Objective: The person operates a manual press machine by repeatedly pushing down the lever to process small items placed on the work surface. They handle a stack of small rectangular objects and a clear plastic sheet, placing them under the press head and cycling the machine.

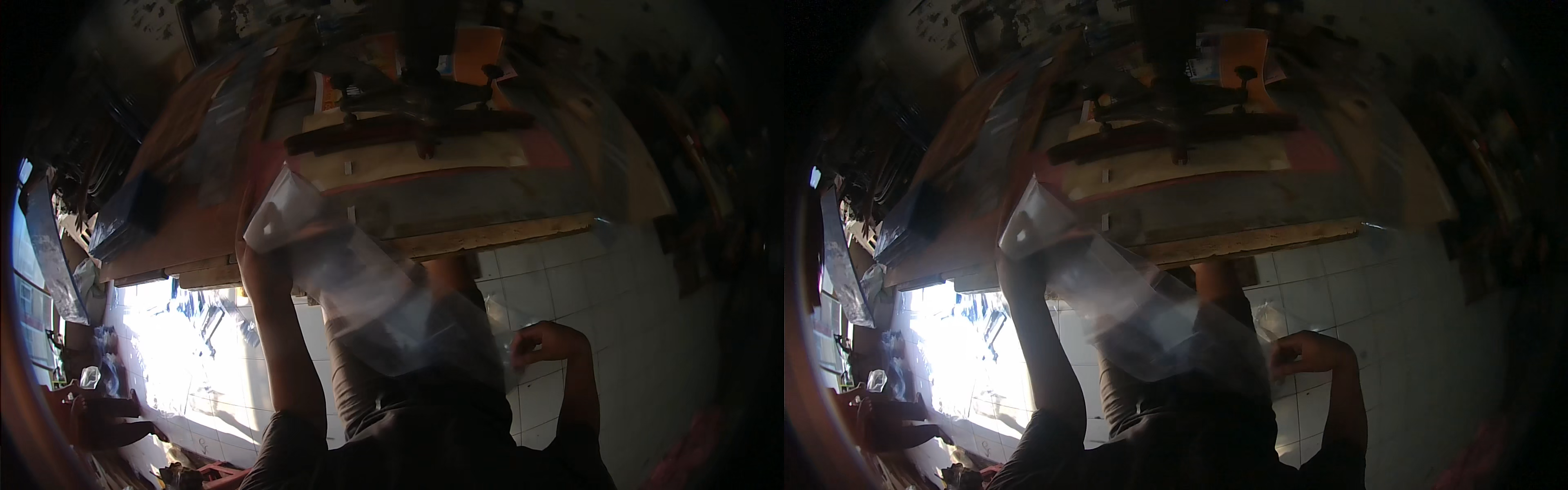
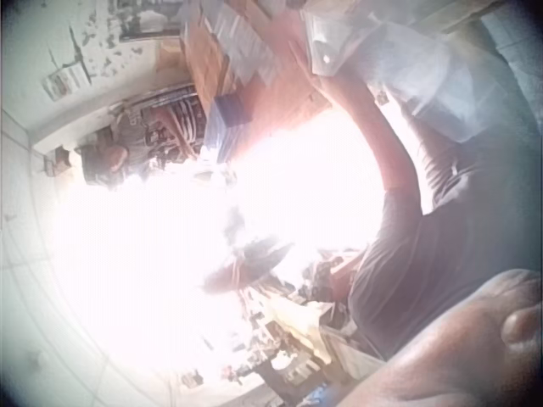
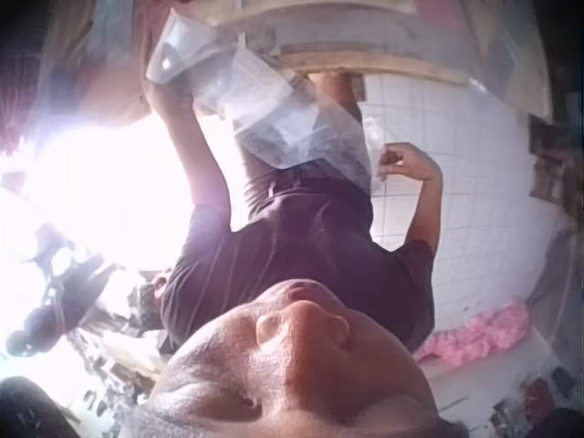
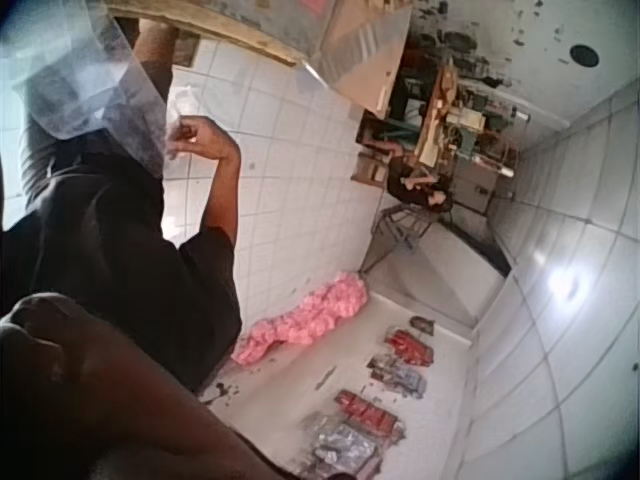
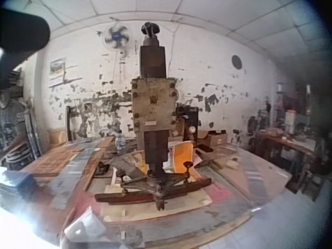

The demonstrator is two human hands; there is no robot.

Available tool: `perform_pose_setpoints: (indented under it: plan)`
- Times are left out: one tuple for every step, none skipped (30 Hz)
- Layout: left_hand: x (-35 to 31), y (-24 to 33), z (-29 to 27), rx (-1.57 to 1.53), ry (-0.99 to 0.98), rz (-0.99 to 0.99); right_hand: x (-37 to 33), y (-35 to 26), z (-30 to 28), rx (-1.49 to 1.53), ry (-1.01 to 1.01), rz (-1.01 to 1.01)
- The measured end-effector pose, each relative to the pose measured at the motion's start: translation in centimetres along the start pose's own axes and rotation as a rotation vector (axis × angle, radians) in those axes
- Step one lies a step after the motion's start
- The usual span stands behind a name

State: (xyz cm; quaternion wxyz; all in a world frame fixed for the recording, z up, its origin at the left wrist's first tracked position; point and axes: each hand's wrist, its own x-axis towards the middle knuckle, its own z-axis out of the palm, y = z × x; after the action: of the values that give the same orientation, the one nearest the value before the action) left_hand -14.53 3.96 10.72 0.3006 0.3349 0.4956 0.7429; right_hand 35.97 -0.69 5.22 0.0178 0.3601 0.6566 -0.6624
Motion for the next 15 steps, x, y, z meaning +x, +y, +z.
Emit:
perform_pose_setpoints:
  plan:
    - [0.2, 0.3, 0.4, 0.056, 0.022, 0.035, -0.4, 0.7, 0.0, 0.098, -0.02, 0.072]
    - [0.2, 0.8, 0.7, -0.016, 0.016, 0.011, -0.7, 1.6, -0.1, 0.154, -0.008, 0.079]
    - [0.0, 1.2, 1.3, -0.055, 0.011, -0.011, -1.0, 2.3, -0.1, 0.211, 0.005, 0.092]
    - [-0.2, 1.7, 1.9, -0.095, 0.005, -0.034, -1.2, 2.9, 0.1, 0.266, 0.017, 0.104]
    - [-0.4, 1.6, 2.2, -0.101, -0.002, -0.049, -1.4, 3.5, 0.7, 0.12, 0.066, 0.128]
    - [-0.7, 2.2, 2.3, -0.06, -0.002, -0.045, -1.0, 3.7, 1.3, -0.031, 0.104, 0.141]
    - [-1.0, 2.6, 2.5, -0.021, -0.005, -0.043, -0.5, 3.8, 2.0, -0.181, 0.145, 0.154]
    - [-1.5, 3.2, 2.6, 0.058, -0.009, -0.034, 0.1, 3.6, 2.9, -0.235, 0.187, 0.217]
    - [-2.0, 3.9, 2.7, 0.089, -0.019, -0.013, 1.0, 3.1, 3.8, -0.276, 0.289, 0.154]
    - [-2.4, 4.2, 3.0, 0.114, -0.033, 0.004, 1.7, 2.6, 4.6, -0.315, 0.398, 0.096]
    - [-2.8, 4.6, 3.3, 0.086, -0.055, 0.034, 2.3, 2.1, 5.2, -0.354, 0.506, 0.038]
    - [-2.9, 5.0, 3.1, 0.104, -0.06, 0.074, 3.2, 1.4, 5.3, -0.416, 0.564, 0.038]
    - [-3.0, 4.9, 3.0, 0.113, -0.072, 0.111, 3.7, 0.2, 5.2, -0.427, 0.6, -0.007]
    - [-2.9, 4.3, 2.7, 0.162, -0.076, 0.152, 3.9, -1.3, 5.0, -0.436, 0.634, -0.055]
    - [-3.0, 4.3, 2.8, 0.185, -0.086, 0.19, 4.2, -3.0, 4.7, -0.446, 0.668, -0.1]
